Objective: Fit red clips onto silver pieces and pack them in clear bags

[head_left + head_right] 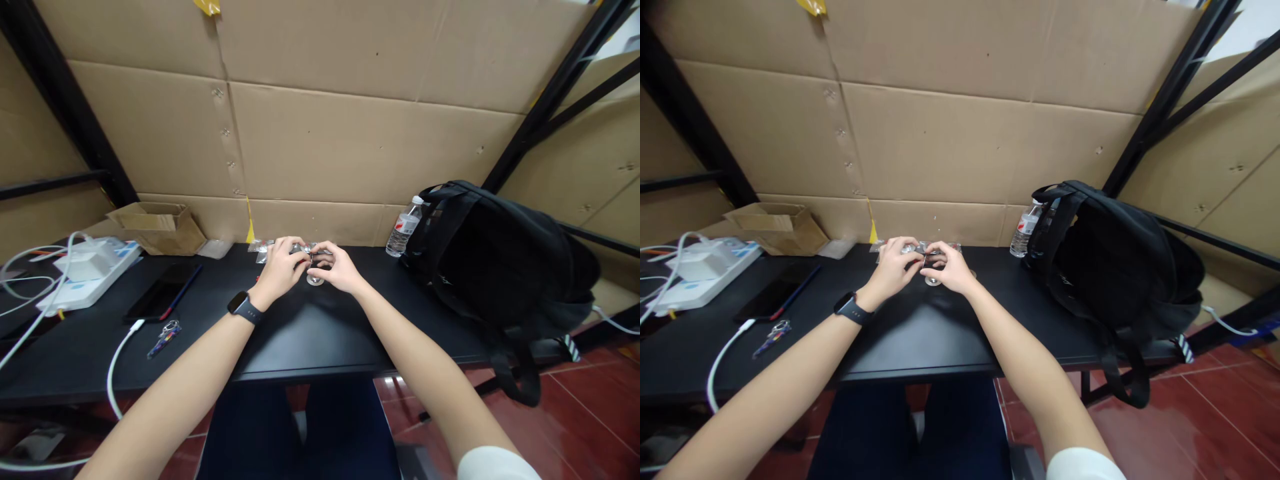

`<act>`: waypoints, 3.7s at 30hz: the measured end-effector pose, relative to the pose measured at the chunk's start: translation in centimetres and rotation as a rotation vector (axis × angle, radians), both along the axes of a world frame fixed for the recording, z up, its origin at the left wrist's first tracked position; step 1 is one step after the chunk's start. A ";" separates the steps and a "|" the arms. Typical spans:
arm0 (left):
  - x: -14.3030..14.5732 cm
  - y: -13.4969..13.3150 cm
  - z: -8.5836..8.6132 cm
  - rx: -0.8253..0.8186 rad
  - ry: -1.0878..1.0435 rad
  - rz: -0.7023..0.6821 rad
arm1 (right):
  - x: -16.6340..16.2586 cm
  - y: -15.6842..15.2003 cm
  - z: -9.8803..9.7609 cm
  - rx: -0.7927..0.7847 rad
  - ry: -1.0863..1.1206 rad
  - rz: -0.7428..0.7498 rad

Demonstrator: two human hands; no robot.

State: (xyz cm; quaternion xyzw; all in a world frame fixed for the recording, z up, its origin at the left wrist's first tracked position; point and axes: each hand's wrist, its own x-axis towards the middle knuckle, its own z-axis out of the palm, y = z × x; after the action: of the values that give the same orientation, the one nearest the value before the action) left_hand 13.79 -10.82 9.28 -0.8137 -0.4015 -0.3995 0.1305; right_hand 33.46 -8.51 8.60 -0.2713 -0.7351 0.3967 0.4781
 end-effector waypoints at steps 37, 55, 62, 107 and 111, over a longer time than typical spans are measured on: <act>0.4 0.2 -0.3 -0.105 -0.076 -0.029 | 1.2 1.7 -0.5 0.109 -0.249 -0.034; 0.6 0.9 -1.5 -0.270 -0.069 -0.154 | 1.7 1.7 0.0 0.013 -0.223 -0.036; -0.3 1.4 -1.5 -0.234 0.031 -0.067 | 1.7 1.6 -0.4 0.182 -0.435 -0.111; -0.3 2.6 -1.9 -0.563 -0.515 -0.264 | -0.3 0.4 -0.6 -0.339 0.095 -0.013; -0.4 2.7 -2.0 -0.539 -0.477 -0.240 | -0.4 0.2 -0.6 -0.361 0.138 0.035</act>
State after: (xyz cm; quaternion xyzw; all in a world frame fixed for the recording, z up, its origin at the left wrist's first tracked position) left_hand 13.43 -8.10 7.29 -0.7440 -0.4133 -0.4704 -0.2332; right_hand 33.07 -8.28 7.96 -0.3120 -0.6222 0.5481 0.4638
